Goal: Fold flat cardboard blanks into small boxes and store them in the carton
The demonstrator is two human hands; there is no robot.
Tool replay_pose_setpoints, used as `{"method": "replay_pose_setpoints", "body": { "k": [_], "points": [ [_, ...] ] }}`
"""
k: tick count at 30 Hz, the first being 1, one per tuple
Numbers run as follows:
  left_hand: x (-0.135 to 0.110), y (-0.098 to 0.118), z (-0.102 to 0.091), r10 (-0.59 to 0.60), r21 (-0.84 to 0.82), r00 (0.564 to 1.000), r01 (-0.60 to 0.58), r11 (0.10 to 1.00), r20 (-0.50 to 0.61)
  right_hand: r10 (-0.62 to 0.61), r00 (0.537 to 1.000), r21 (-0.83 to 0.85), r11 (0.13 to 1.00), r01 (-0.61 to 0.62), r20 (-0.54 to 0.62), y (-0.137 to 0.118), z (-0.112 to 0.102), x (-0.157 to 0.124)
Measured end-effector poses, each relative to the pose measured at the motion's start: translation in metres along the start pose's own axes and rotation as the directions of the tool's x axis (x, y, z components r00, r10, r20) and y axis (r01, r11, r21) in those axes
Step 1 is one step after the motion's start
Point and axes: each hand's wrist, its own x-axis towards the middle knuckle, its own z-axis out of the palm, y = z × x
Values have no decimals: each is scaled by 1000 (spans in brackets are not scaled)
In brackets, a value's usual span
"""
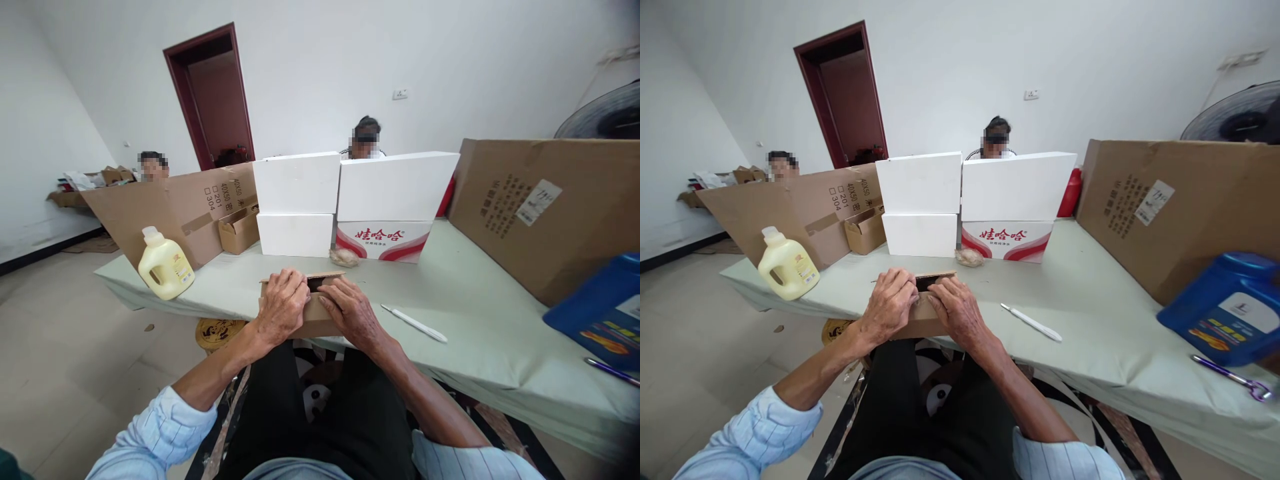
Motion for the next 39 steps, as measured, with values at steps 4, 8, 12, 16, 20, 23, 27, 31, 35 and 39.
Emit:
{"method": "replay_pose_setpoints", "body": {
  "k": [4,8,12,16,20,23,27,31,35,39],
  "points": [
    [-2,1,0,18,-24,1000,-18,1000,-16,11,1000,17,1000,-10,-4,-1,-3,1],
    [-5,0,0,32,-145,999,-36,989,-27,24,1000,21,999,-24,5,0,-4,0],
    [-6,-3,-8,17,-386,996,-51,921,-89,66,997,13,998,-66,41,2,-3,0],
    [-5,-11,-24,-176,-669,984,103,736,-42,65,997,13,998,-66,51,1,-2,-1],
    [-2,-25,-34,-414,-794,901,342,503,125,68,997,24,997,-69,45,-1,-3,-2],
    [-1,-36,-33,-465,-846,861,394,359,204,83,996,29,996,-84,33,0,-4,-1],
    [-1,-44,-28,-480,-869,828,438,229,290,94,995,36,995,-95,25,1,-3,-1],
    [2,-54,-33,-503,-857,815,454,243,289,116,993,0,993,-116,-7,-3,0,-7],
    [9,-77,-43,-517,-848,825,428,311,227,108,994,-29,994,-109,-15,-14,-1,-16],
    [15,-107,-32,-533,-845,812,444,299,237,89,993,-39,995,-92,-76,-27,-5,-25]
  ]
}}
